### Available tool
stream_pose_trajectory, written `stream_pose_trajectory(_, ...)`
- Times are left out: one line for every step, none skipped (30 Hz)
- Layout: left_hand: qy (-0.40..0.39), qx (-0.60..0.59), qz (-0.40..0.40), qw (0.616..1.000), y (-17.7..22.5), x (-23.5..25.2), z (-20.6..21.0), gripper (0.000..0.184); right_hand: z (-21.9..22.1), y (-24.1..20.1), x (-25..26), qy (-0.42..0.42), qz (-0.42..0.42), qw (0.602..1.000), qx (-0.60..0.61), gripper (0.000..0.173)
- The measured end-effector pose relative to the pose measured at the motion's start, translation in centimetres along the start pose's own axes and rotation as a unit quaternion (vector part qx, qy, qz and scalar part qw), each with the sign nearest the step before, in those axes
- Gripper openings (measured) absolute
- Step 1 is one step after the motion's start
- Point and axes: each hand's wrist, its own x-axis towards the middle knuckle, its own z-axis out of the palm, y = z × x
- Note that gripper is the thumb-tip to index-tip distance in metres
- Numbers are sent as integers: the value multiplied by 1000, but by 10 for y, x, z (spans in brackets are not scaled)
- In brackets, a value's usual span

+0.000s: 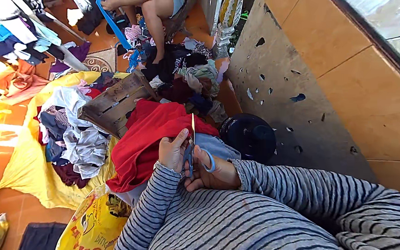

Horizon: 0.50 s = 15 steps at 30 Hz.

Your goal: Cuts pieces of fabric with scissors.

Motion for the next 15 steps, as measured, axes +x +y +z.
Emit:
stream_pose_trajectory(2,3,8,1000,-1,-1,0,7,-1,1,1,-2,-9,1000,4,48)
stream_pose_trajectory(1,4,20,1000,-2,0,0,8,-2,2,1,-5,-17,1000,4,46)
stream_pose_trajectory(-6,3,34,999,-3,0,-2,9,-2,2,0,-5,-22,1000,4,45)
stream_pose_trajectory(-14,1,51,999,-3,0,-3,11,-2,2,0,-4,-24,1000,4,44)
stream_pose_trajectory(-20,-1,65,998,-2,0,-3,14,-2,2,-1,-3,-23,1000,4,43)
stream_pose_trajectory(-27,0,75,997,-1,-1,-3,16,-2,2,-1,-4,-22,1000,2,45)
stream_pose_trajectory(-35,2,79,996,-1,-2,-3,17,-2,3,-1,-6,-23,1000,1,46)
stream_pose_trajectory(-42,6,79,996,0,-3,-3,18,-1,3,-1,-7,-26,1000,3,47)
stream_pose_trajectory(-47,12,76,996,-1,-4,-2,18,-1,4,0,-10,-30,999,7,48)
stream_pose_trajectory(-50,14,73,996,-1,-5,-2,18,-2,4,0,-16,-34,999,13,49)
stream_pose_trajectory(-52,15,70,996,-1,-7,-1,18,-2,4,1,-23,-38,999,19,48)
stream_pose_trajectory(-54,13,68,996,-1,-8,-1,18,-3,4,2,-27,-41,998,25,45)
stream_pose_trajectory(-56,12,68,996,-2,-9,-2,18,-3,4,2,-28,-43,998,29,41)
stream_pose_trajectory(-58,7,69,996,-2,-9,-3,18,-3,4,3,-27,-45,998,33,38)
stream_pose_trajectory(-59,1,69,996,-2,-9,-3,18,-3,3,3,-24,-47,998,35,39)
